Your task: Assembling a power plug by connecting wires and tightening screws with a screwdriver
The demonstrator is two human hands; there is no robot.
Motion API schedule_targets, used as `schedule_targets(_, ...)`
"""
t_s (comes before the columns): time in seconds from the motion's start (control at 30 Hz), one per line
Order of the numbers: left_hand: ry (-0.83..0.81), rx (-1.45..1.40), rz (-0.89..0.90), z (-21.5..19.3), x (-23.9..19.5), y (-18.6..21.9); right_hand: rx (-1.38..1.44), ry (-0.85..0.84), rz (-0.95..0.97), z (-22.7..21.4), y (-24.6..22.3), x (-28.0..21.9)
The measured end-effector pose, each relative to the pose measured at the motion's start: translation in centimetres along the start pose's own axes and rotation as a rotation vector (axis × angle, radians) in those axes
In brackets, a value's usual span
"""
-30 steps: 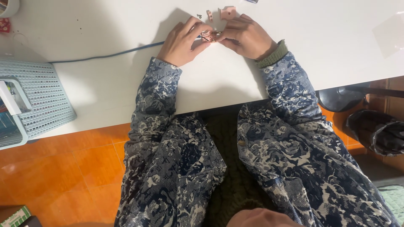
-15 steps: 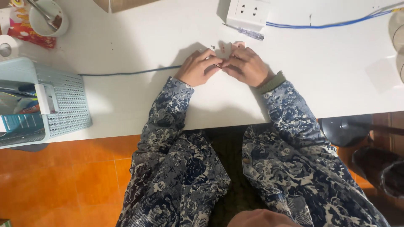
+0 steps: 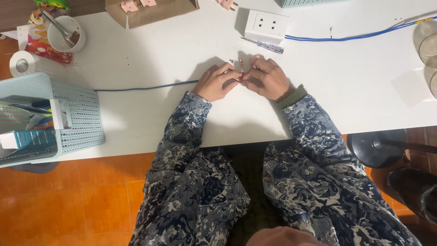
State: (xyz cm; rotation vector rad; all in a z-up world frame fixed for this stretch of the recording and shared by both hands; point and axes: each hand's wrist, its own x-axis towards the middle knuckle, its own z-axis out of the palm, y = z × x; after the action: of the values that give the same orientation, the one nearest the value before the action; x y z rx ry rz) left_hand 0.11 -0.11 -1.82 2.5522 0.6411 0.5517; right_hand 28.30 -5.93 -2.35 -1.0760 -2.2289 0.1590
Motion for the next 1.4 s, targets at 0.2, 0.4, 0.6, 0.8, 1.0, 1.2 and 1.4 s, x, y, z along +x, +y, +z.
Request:
schedule_targets(0.2,0.001,0.004,0.015,0.7,-0.2,-0.8,0.034,0.005,-0.002,-0.3,-0.2,0.1)
schedule_targets(0.4,-0.026,-0.021,0.005,-0.5,0.2,0.1,-0.040,0.020,0.008,0.6,0.4,-0.2)
schedule_targets(0.6,0.008,0.022,0.022,0.3,0.0,-0.6,0.005,-0.041,0.045,1.0,0.6,-0.5)
schedule_targets(0.8,-0.007,-0.012,0.024,-0.3,0.1,-0.2,-0.021,-0.034,0.054,0.5,0.6,-0.5)
schedule_targets(1.0,0.015,0.029,0.027,0.4,-0.1,-0.5,0.002,-0.075,0.052,0.1,0.2,-0.1)
schedule_targets(1.2,0.010,0.032,0.017,0.5,-0.1,-0.7,0.003,-0.032,0.054,0.8,0.8,-0.6)
schedule_targets(1.4,0.012,0.022,0.011,0.2,-0.1,-0.3,-0.018,-0.019,0.035,0.9,0.8,-0.5)
